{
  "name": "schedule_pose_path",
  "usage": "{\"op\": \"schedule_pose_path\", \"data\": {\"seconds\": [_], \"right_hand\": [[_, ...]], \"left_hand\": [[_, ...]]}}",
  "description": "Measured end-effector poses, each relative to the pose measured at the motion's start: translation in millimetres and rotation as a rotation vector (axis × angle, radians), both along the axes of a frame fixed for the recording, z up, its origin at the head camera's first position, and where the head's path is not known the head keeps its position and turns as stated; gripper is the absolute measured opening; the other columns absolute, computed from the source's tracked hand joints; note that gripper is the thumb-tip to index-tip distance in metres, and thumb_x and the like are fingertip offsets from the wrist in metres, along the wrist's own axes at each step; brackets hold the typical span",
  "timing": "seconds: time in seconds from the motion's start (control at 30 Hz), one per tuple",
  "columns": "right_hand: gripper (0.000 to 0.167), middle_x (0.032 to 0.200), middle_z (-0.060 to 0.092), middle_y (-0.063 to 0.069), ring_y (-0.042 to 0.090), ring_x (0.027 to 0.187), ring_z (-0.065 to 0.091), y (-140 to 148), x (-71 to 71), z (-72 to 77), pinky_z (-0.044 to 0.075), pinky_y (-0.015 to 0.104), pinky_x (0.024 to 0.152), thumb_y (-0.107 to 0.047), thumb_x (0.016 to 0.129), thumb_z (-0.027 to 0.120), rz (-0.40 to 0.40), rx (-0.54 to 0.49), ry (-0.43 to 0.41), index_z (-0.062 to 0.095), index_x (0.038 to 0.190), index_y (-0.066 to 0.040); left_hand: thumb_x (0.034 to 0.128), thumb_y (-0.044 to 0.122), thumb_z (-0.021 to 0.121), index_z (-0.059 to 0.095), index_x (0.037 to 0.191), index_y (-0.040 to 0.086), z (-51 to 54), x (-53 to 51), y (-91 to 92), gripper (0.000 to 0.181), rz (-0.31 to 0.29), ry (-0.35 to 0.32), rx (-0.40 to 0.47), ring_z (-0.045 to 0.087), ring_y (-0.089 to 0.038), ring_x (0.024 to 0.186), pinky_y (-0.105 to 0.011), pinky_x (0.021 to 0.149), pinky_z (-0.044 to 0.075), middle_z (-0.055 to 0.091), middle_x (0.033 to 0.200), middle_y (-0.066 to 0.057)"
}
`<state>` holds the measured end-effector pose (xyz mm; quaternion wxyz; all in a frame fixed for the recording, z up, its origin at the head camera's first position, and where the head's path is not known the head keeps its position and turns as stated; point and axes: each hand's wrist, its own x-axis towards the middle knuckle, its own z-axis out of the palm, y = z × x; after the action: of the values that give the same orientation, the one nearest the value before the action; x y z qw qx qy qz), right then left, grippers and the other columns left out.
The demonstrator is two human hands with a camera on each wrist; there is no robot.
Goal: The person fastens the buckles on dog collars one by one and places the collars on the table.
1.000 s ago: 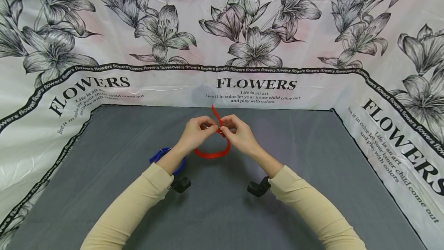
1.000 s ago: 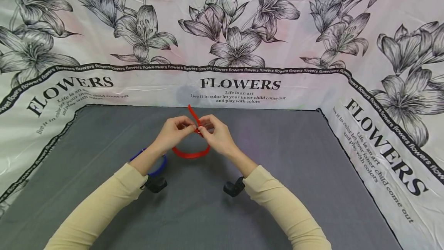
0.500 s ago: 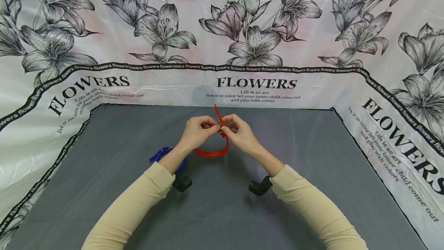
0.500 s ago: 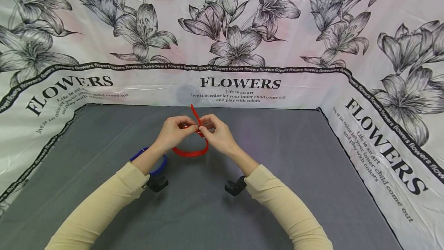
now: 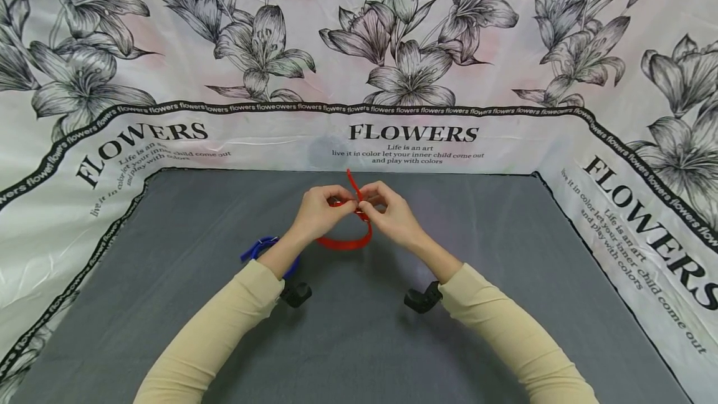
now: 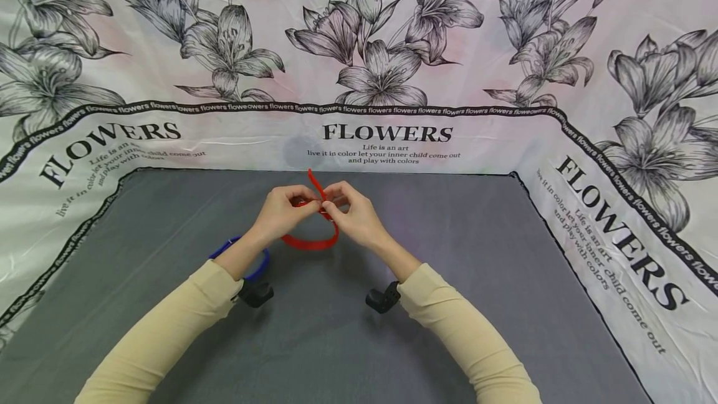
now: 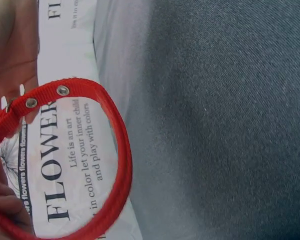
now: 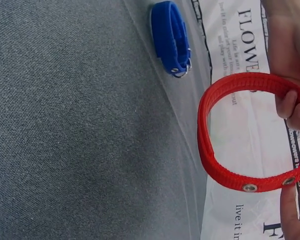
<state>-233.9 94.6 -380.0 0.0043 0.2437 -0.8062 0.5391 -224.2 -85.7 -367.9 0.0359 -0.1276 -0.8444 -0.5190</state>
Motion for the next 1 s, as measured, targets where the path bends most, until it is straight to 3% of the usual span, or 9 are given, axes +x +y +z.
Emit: {"op": "schedule_pose_path", "data": {"seconds": [0.13, 0.3, 0.53, 0.77, 1.0], "right_hand": [[0.02, 0.101, 0.06, 0.008, 0.02, 0.088, 0.061, 2, -2.7, -2.3, 0.052, 0.031, 0.072, -0.014, 0.091, 0.059, -0.034, -0.011, 0.053, 0.054, 0.109, -0.009], [0.019, 0.101, 0.059, 0.008, 0.019, 0.089, 0.06, 3, -1.7, 0.4, 0.051, 0.03, 0.07, -0.012, 0.091, 0.058, -0.042, -0.007, 0.077, 0.054, 0.109, -0.009], [0.019, 0.101, 0.06, 0.014, 0.026, 0.094, 0.058, 0, 17.0, 22.9, 0.051, 0.033, 0.075, -0.007, 0.091, 0.057, -0.007, 0.023, 0.067, 0.054, 0.108, -0.003], [0.016, 0.099, 0.061, 0.002, 0.014, 0.093, 0.059, 4, 0.5, 5.6, 0.051, 0.029, 0.074, -0.015, 0.09, 0.059, -0.014, 0.084, 0.072, 0.056, 0.106, -0.014], [0.012, 0.098, 0.06, -0.001, 0.013, 0.092, 0.059, 8, -1.7, 5.8, 0.051, 0.031, 0.072, -0.016, 0.089, 0.06, -0.006, 0.133, 0.029, 0.056, 0.1, -0.017]], "left_hand": [[0.0826, 0.028, 0.069, 0.066, 0.1, 0.016, -0.9, 1.4, -5.9, 0.021, -0.049, -0.035, 0.015, 0.061, -0.015, 0.077, -0.029, 0.067, 0.051, 0.067, 0.091, 0.001], [0.0838, 0.03, 0.068, 0.064, 0.103, 0.016, -4.6, 0.8, -13.7, 0.024, -0.078, -0.045, -0.024, 0.06, -0.016, 0.075, -0.03, 0.065, 0.05, 0.066, 0.088, 0.0], [0.0871, 0.03, 0.064, 0.062, 0.101, 0.014, -5.2, 1.7, -13.6, 0.021, -0.095, -0.018, -0.057, 0.06, -0.02, 0.074, -0.03, 0.064, 0.048, 0.065, 0.085, -0.001], [0.088, 0.029, 0.063, 0.063, 0.098, 0.016, -5.8, 1.1, -10.7, 0.016, -0.082, -0.005, -0.003, 0.053, -0.019, 0.067, -0.031, 0.06, 0.044, 0.064, 0.08, -0.001], [0.0884, 0.03, 0.062, 0.063, 0.099, 0.017, -6.4, 1.0, -8.1, 0.017, -0.084, -0.038, 0.067, 0.056, -0.023, 0.074, -0.031, 0.064, 0.044, 0.066, 0.087, -0.005]]}}
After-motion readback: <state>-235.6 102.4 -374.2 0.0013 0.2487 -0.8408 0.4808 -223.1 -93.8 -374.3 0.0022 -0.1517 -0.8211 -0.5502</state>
